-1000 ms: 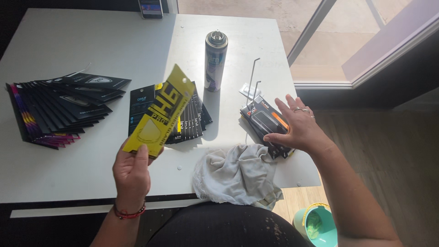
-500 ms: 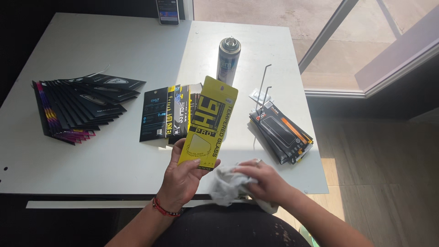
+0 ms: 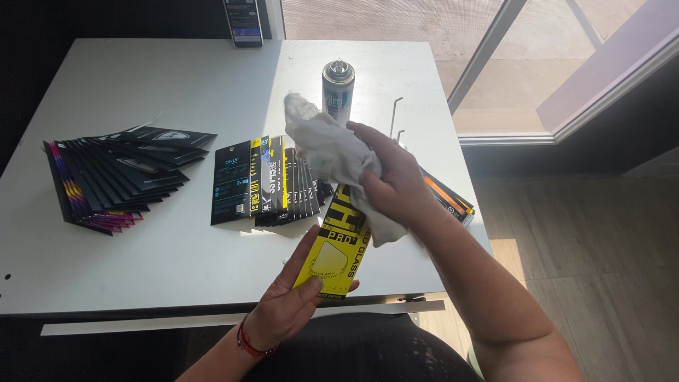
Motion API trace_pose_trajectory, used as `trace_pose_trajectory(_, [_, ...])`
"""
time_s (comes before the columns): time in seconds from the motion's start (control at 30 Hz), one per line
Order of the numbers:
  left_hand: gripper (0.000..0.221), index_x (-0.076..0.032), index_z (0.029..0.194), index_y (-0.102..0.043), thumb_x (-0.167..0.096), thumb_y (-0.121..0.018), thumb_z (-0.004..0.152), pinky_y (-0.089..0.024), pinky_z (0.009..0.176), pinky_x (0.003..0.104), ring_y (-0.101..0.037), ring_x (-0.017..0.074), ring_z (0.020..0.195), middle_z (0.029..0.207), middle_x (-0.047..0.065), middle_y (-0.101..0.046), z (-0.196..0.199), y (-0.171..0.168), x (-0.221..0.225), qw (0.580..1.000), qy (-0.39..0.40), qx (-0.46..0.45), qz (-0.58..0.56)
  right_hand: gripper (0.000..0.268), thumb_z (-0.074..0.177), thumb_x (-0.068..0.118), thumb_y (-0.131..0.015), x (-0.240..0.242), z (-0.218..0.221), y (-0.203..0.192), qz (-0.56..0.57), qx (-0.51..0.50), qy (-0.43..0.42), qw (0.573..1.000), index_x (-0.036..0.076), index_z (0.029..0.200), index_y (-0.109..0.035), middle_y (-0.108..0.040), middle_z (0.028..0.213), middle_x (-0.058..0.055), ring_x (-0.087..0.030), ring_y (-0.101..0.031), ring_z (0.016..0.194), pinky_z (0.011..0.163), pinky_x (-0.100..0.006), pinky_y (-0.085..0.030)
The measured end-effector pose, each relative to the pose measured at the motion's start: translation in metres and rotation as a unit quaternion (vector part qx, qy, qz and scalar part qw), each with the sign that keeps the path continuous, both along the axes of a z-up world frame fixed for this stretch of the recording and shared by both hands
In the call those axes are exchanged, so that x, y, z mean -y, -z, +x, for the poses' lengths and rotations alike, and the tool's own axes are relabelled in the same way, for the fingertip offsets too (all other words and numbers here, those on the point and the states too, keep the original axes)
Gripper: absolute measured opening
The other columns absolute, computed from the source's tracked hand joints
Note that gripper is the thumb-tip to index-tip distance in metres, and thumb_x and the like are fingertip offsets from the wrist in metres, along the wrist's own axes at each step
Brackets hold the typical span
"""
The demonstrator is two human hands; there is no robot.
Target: The person cleans several screen protector packages using a cloth and a spray, handling them one at a time and placing them into stacks on a table.
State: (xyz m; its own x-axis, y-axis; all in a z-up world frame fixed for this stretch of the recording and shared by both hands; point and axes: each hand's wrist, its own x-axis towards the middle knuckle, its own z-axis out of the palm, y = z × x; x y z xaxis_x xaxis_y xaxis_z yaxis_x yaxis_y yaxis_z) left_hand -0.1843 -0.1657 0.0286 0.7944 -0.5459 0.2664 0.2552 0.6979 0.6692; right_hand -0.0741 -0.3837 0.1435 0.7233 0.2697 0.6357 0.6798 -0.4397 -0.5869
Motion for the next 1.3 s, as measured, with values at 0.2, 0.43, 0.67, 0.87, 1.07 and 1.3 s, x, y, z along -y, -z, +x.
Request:
trace_pose_trajectory(0.2, [0.057, -0.019, 0.158, -0.037, -0.002, -0.053, 0.106, -0.049, 0.108, 0.071, -0.036, 0.0468, 0.138, 0.152, 0.026, -0.037, 0.008, 0.008, -0.023, 0.998, -0.038, 0.022, 0.043, 0.014, 0.088, 0.013, -0.07, 0.036, 0.001, 0.022, 0.104, -0.345, -0.225, 0.905, 0.005, 0.099, -0.068, -0.07, 0.089, -0.003, -0.016, -0.071, 0.084, 0.068, -0.029, -0.059])
trace_pose_trajectory(0.43, [0.051, -0.003, 0.152, -0.041, 0.009, -0.044, 0.102, -0.042, 0.122, 0.048, -0.042, 0.0458, 0.149, 0.156, 0.021, -0.048, 0.008, -0.022, -0.048, 0.868, -0.15, 0.357, 0.311, 0.026, 0.094, 0.016, -0.066, 0.044, -0.022, 0.077, 0.137, -0.392, -0.195, 0.888, 0.011, 0.119, -0.064, -0.066, 0.111, -0.009, -0.026, -0.072, 0.105, 0.082, -0.038, -0.068])
trace_pose_trajectory(0.67, [0.059, -0.021, 0.136, -0.063, -0.006, -0.086, 0.084, -0.036, 0.111, 0.075, -0.053, 0.0542, 0.133, 0.144, 0.009, -0.062, 0.009, -0.032, -0.052, 0.499, -0.293, 0.617, 0.533, 0.049, 0.099, 0.028, -0.047, 0.067, -0.044, 0.11, 0.236, -0.495, -0.058, 0.834, 0.012, 0.142, -0.062, -0.062, 0.138, -0.016, -0.045, -0.06, 0.131, 0.079, -0.059, -0.051])
trace_pose_trajectory(0.87, [0.055, -0.025, 0.136, -0.064, -0.005, -0.086, 0.09, -0.028, 0.114, 0.073, -0.046, 0.0432, 0.141, 0.146, 0.005, -0.06, 0.018, -0.018, -0.049, 0.448, -0.334, 0.66, 0.502, 0.054, 0.096, 0.02, -0.052, 0.062, -0.058, 0.101, 0.389, -0.565, -0.201, 0.699, -0.009, 0.141, -0.056, -0.064, 0.117, -0.025, -0.039, -0.068, 0.105, 0.088, -0.052, -0.064])
trace_pose_trajectory(1.07, [0.05, -0.028, 0.137, -0.062, -0.011, -0.082, 0.095, -0.022, 0.115, 0.076, -0.038, 0.0433, 0.145, 0.149, 0.005, -0.057, 0.015, -0.007, -0.048, 0.436, -0.347, 0.658, 0.507, 0.038, 0.094, 0.013, -0.053, 0.064, -0.069, 0.106, 0.495, -0.511, -0.219, 0.668, 0.008, 0.126, -0.073, -0.047, 0.149, -0.027, -0.053, -0.05, 0.134, 0.083, -0.056, -0.065])
trace_pose_trajectory(1.3, [0.045, -0.026, 0.146, -0.057, -0.012, -0.068, 0.105, -0.026, 0.119, 0.069, -0.037, 0.0398, 0.148, 0.156, 0.007, -0.047, 0.013, 0.019, -0.031, 0.439, -0.332, 0.665, 0.504, 0.04, 0.105, 0.019, -0.053, 0.036, -0.083, 0.091, 0.15, -0.301, -0.052, 0.94, 0.014, 0.144, -0.056, -0.072, 0.121, -0.014, -0.032, -0.076, 0.116, 0.087, -0.037, -0.073])
